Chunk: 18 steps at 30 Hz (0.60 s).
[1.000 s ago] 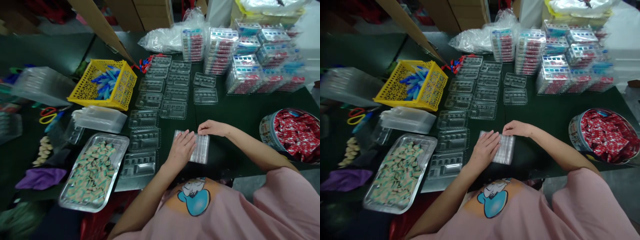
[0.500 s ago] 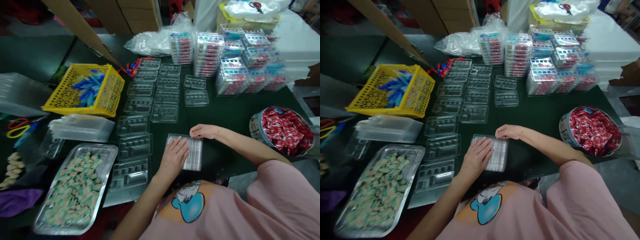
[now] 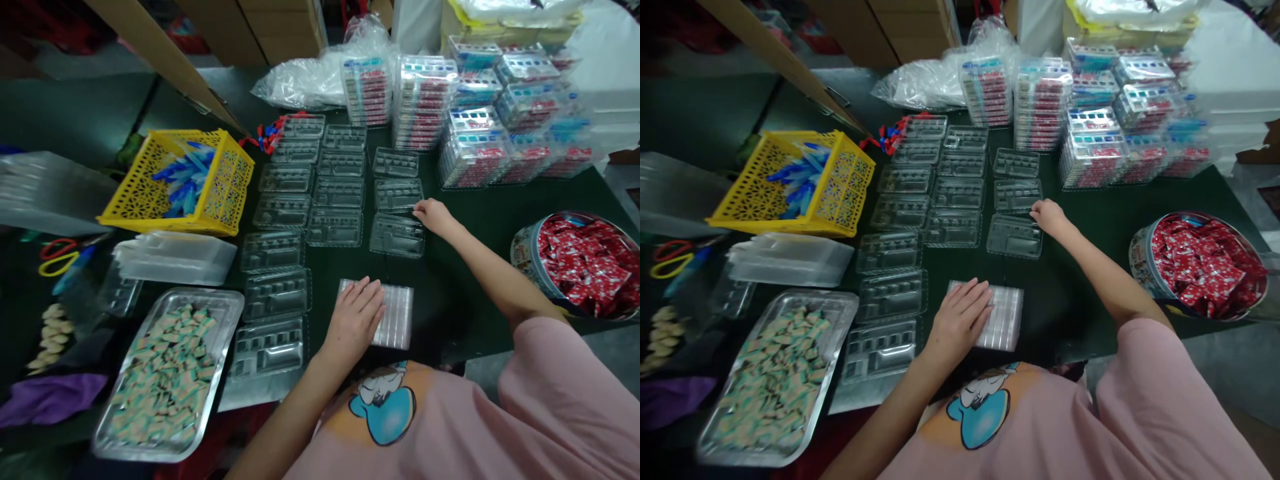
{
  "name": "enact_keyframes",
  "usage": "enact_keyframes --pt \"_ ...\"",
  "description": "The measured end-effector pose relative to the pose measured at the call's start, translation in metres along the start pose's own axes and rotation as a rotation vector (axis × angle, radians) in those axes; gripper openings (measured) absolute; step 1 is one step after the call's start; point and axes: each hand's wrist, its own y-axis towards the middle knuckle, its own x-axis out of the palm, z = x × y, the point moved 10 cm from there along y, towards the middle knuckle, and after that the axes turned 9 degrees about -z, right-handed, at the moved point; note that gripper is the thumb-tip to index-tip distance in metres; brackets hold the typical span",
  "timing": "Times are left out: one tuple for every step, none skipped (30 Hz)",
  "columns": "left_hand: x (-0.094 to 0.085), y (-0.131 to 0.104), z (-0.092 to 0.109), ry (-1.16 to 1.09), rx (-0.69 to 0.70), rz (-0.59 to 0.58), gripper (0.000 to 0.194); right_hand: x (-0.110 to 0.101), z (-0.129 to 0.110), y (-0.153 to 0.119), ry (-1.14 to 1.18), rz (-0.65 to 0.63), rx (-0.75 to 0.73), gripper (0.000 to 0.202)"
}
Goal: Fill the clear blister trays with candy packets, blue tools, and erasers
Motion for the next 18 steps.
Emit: enact_keyframes --pt "0.000 0.000 0.000 0.003 0.004 0.002 0.025 -0.005 -0.016 -0.014 0.001 0.072 -0.074 0.014" --pt "0.000 0.000 0.000 0.005 0.008 0.005 0.024 -0.002 -0.033 -0.030 0.037 0.070 -0.156 0.016" --pt "0.001 0.000 0.000 0.007 0.013 0.008 0.024 0.008 -0.050 -0.046 0.100 -0.020 -0.240 0.018" --pt "0.001 -0.001 0.001 0.009 0.017 0.012 0.024 0.027 -0.068 -0.063 0.177 -0.193 -0.317 0.021" --pt "0.001 -0.001 0.001 0.011 0.022 0.017 0.025 0.047 -0.083 -0.082 0.248 -0.389 -0.368 0.023" --pt "0.001 -0.002 0.002 0.013 0.026 0.023 0.025 0.064 -0.095 -0.102 0.313 -0.557 -0.391 0.024" --pt "0.000 -0.004 0.004 0.015 0.030 0.030 0.025 0.077 -0.101 -0.118 0.372 -0.682 -0.384 0.025" --pt "0.000 -0.006 0.005 0.015 0.033 0.037 0.025 0.086 -0.104 -0.129 0.426 -0.759 -0.357 0.024" --pt "-0.001 -0.008 0.008 0.014 0.036 0.040 0.026 0.092 -0.104 -0.137 0.480 -0.800 -0.324 0.023" --pt "-0.001 -0.011 0.011 0.012 0.038 0.040 0.026 0.097 -0.103 -0.141 0.535 -0.825 -0.290 0.023" --pt "-0.001 -0.014 0.015 0.010 0.039 0.037 0.025 0.102 -0.101 -0.146 0.589 -0.855 -0.258 0.023" --pt "-0.002 -0.017 0.018 0.008 0.039 0.033 0.025 0.107 -0.100 -0.151 0.637 -0.891 -0.232 0.024" --pt "-0.002 -0.021 0.022 0.007 0.039 0.029 0.025 0.112 -0.099 -0.155 0.676 -0.921 -0.210 0.025" --pt "-0.002 -0.024 0.025 0.007 0.040 0.027 0.025 0.115 -0.099 -0.159 0.706 -0.939 -0.192 0.026" --pt "-0.002 -0.027 0.028 0.008 0.040 0.025 0.025 0.118 -0.099 -0.163 0.726 -0.949 -0.181 0.026" --pt "-0.002 -0.029 0.030 0.009 0.039 0.024 0.025 0.120 -0.099 -0.166 0.731 -0.947 -0.179 0.025" --pt "-0.002 -0.031 0.032 0.010 0.037 0.022 0.025 0.121 -0.099 -0.169 0.721 -0.933 -0.186 0.024" --pt "-0.002 -0.032 0.032 0.009 0.034 0.019 0.025 0.120 -0.098 -0.169 0.699 -0.903 -0.199 0.023"
